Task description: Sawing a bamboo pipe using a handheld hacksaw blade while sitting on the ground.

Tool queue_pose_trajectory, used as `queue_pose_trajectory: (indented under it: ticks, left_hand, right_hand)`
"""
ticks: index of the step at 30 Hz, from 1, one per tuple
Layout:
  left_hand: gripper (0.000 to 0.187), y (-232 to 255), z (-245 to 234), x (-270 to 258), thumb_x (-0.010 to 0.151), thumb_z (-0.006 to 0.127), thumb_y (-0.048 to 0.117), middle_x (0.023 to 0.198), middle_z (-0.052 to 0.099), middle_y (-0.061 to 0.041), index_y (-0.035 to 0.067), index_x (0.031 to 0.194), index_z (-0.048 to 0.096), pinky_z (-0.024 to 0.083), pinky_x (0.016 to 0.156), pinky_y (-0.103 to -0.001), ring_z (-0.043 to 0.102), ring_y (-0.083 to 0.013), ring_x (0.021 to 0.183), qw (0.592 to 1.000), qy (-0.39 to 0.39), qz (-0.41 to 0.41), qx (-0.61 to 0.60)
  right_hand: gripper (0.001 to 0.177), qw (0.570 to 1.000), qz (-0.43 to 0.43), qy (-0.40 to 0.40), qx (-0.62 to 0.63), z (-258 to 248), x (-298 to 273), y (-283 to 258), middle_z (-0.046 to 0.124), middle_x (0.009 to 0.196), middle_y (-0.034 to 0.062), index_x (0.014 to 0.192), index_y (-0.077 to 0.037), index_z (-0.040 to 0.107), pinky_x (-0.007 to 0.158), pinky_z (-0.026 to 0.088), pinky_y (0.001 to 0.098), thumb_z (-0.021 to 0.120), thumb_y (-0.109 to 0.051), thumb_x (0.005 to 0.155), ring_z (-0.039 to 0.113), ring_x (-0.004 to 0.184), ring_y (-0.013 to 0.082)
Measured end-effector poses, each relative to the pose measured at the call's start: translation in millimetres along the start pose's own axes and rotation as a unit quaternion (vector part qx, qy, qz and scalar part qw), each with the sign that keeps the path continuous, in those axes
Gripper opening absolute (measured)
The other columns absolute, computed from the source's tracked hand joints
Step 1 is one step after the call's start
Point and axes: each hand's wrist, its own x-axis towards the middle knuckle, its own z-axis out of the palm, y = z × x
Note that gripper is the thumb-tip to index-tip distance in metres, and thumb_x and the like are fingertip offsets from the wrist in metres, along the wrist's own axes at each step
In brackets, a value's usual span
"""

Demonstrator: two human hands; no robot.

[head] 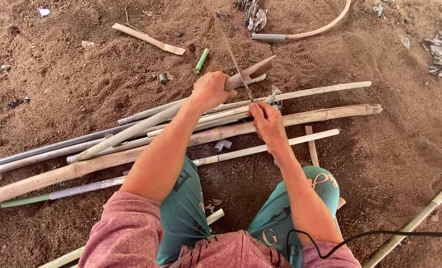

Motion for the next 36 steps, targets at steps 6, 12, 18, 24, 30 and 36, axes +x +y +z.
queue_pose_trajectory:
  ticks: [6, 12, 18, 24, 30, 36]
  left_hand:
    - [0.013, -5.6, -29.8, -0.6, 0.096, 0.079, 0.025, 0.090, 0.072, -0.015, 0.012, 0.098, 0.076, 0.062, 0.087, -0.055, 0.076, -0.0379, 0.094, 0.997, 0.081, -0.003, 0.009]
    - [0.020, 1.3, -1.1, -4.0, 0.088, 0.084, 0.032, 0.096, 0.076, -0.017, 0.014, 0.098, 0.080, 0.059, 0.092, -0.055, 0.076, -0.0385, 0.105, 0.999, 0.009, 0.029, 0.012]
    - [0.019, -11.6, -16.5, 6.8, 0.091, 0.084, 0.032, 0.091, 0.074, -0.014, 0.014, 0.094, 0.078, 0.059, 0.088, -0.054, 0.076, -0.0384, 0.098, 0.994, 0.097, 0.044, -0.017]
    - [0.017, 12.3, -4.8, -8.1, 0.091, 0.083, 0.022, 0.097, 0.075, -0.016, 0.010, 0.101, 0.079, 0.059, 0.094, -0.053, 0.075, -0.0360, 0.100, 0.999, 0.018, 0.034, -0.014]
    - [0.018, 12.6, -12.1, -11.6, 0.091, 0.085, 0.026, 0.093, 0.074, -0.016, 0.010, 0.097, 0.078, 0.059, 0.089, -0.055, 0.075, -0.0389, 0.099, 0.998, 0.051, 0.027, -0.021]
    - [0.017, 11.5, -7.0, -6.2, 0.091, 0.084, 0.026, 0.098, 0.073, -0.014, 0.012, 0.099, 0.078, 0.061, 0.093, -0.053, 0.075, -0.0357, 0.100, 1.000, -0.017, -0.009, -0.023]
  right_hand:
    - [0.031, 1.000, 0.011, 0.007, -0.024, -8.6, -15.4, -4.8, 0.045, 0.052, -0.0046, 0.093, -0.009, 0.070, 0.037, 0.033, 0.0201, 0.060, -0.031, 0.112, 0.040, 0.037, 0.0027]
    - [0.031, 0.999, -0.011, 0.018, -0.027, -0.4, -1.4, -4.4, 0.042, 0.054, -0.0070, 0.091, -0.010, 0.069, 0.038, 0.032, 0.0191, 0.060, -0.032, 0.111, 0.039, 0.040, 0.0012]
    - [0.030, 1.000, -0.003, 0.015, -0.026, -18.4, -16.0, -4.6, 0.042, 0.052, -0.0035, 0.091, -0.008, 0.071, 0.038, 0.034, 0.0210, 0.063, -0.029, 0.110, 0.042, 0.038, 0.0031]
    - [0.032, 0.999, -0.016, 0.029, -0.026, -12.6, -8.0, -6.7, 0.042, 0.054, -0.0048, 0.090, -0.008, 0.070, 0.039, 0.033, 0.0211, 0.060, -0.030, 0.111, 0.040, 0.040, 0.0025]
    - [0.030, 0.999, -0.004, 0.010, -0.035, -19.5, -12.7, -0.2, 0.043, 0.050, -0.0036, 0.092, -0.007, 0.072, 0.039, 0.034, 0.0215, 0.061, -0.028, 0.110, 0.042, 0.038, 0.0035]
    - [0.030, 0.999, -0.022, 0.020, -0.017, -12.8, -5.5, -2.0, 0.040, 0.051, -0.0039, 0.090, -0.006, 0.070, 0.039, 0.033, 0.0221, 0.060, -0.027, 0.110, 0.040, 0.038, 0.0041]
